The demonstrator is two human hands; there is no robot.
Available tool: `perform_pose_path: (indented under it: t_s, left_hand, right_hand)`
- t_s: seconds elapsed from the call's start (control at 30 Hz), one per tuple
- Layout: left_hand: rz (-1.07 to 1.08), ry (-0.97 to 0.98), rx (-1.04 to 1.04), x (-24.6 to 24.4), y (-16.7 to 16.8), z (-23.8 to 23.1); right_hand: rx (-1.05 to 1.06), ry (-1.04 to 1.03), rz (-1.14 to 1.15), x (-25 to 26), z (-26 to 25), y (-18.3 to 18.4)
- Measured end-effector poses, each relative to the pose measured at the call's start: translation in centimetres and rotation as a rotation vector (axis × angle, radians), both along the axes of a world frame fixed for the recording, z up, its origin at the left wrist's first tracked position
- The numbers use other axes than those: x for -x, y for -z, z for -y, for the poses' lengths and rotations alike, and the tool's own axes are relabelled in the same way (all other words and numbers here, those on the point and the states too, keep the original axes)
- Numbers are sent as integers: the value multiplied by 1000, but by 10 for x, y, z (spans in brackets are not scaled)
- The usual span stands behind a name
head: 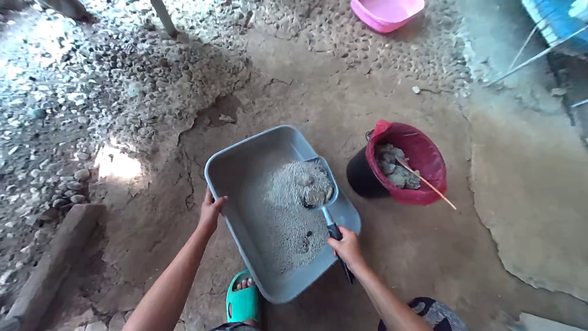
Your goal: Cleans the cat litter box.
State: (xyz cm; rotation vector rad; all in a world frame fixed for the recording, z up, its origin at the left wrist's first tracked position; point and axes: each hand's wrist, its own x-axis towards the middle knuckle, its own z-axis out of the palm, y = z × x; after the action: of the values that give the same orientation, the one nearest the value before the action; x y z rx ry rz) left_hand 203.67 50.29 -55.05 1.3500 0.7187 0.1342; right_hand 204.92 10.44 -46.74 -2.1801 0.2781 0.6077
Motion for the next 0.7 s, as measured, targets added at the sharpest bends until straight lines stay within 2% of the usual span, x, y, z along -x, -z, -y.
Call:
perform_pose_path:
  t_s: [0.07, 0.13, 0.27, 0.37, 0.63, 0.7]
  left_hand:
    - [-34, -45, 134, 8, 12, 11]
    - [-113, -61, 219, 39, 11, 39]
    - [-398, 67, 389, 116, 3, 118]
    - [-402, 133, 511, 152, 16, 146]
    - [-443, 102, 458, 140, 19, 146]
    - [-445, 86, 438, 125, 14, 142]
  right_hand:
    - [47, -93, -38, 3, 9, 0]
    - [102, -124, -36, 6, 15, 2]
    - [119, -175, -68, 7, 12, -1]
    - [49, -102, -98, 7, 10, -1]
    - [77, -78, -46, 12, 7, -5]
    - [99, -138, -63, 12, 11, -6]
